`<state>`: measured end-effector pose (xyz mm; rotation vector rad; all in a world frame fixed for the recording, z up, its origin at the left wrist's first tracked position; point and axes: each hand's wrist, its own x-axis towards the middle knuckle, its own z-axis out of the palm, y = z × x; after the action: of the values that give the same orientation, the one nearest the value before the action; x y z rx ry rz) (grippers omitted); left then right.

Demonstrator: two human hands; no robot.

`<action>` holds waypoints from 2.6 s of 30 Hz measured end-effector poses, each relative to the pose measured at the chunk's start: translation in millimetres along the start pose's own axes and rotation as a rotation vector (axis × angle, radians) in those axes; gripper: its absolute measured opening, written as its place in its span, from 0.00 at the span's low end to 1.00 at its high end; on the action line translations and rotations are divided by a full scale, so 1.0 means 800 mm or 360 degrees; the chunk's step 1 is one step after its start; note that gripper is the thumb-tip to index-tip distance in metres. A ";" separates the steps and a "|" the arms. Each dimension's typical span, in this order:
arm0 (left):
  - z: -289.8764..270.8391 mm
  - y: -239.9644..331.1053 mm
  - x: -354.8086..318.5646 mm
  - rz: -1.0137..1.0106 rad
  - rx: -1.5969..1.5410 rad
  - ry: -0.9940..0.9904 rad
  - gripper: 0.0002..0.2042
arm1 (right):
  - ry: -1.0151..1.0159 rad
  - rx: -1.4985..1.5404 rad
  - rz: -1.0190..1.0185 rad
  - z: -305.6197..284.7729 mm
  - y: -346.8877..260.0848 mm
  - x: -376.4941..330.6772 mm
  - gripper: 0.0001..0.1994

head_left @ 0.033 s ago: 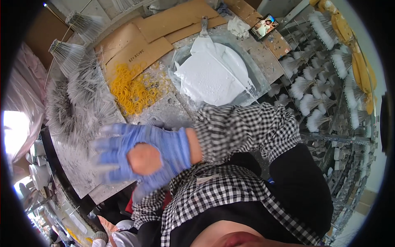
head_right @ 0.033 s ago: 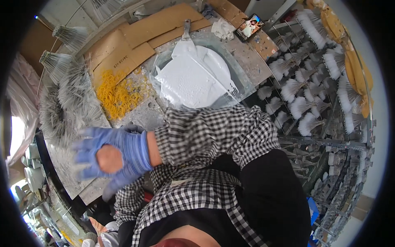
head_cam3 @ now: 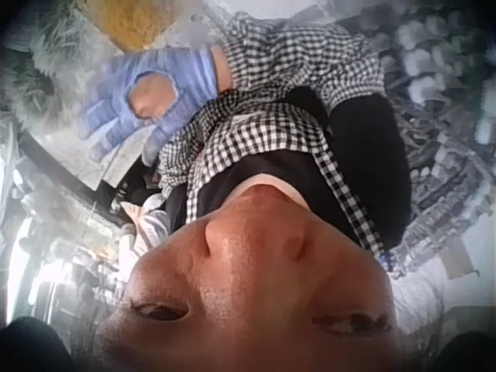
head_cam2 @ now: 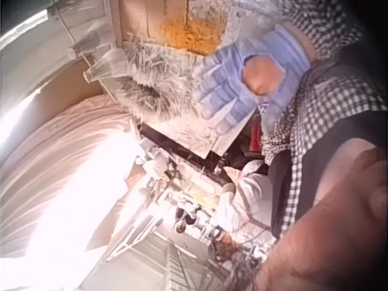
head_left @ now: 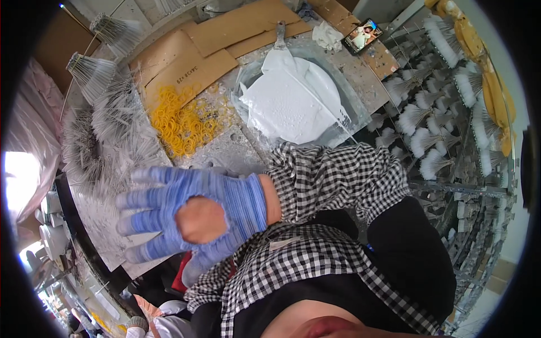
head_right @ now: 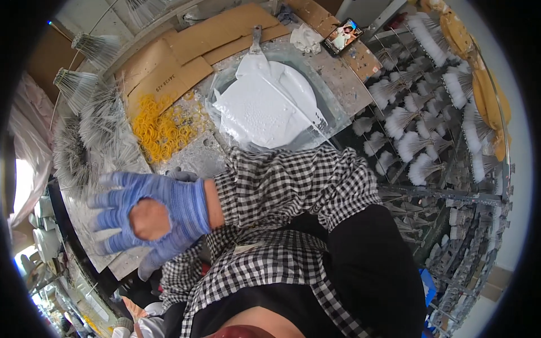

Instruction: Binding bundles of fibers with rubber bands and dipping the base in white adhesive to assemble shuttlecock components.

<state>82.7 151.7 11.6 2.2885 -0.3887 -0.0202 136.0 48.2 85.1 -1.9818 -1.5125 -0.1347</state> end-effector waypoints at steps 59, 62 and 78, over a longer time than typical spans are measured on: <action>0.011 0.005 -0.105 -0.0637 -0.3757 0.0644 0.12 | 0.0168 0.0239 0.0434 -0.040 -0.058 -0.184 0.15; 0.017 0.037 -0.094 -0.0707 -0.3902 0.0451 0.12 | 0.0553 0.0220 0.0627 -0.035 -0.025 -0.169 0.13; 0.032 0.028 -0.078 -0.0243 -0.4002 0.0721 0.16 | 0.0176 0.1352 0.1122 -0.028 -0.023 -0.173 0.09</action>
<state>13.5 136.9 3.7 -0.2118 0.1657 -0.0325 79.8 -76.6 49.9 -1.6136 -0.5526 0.5856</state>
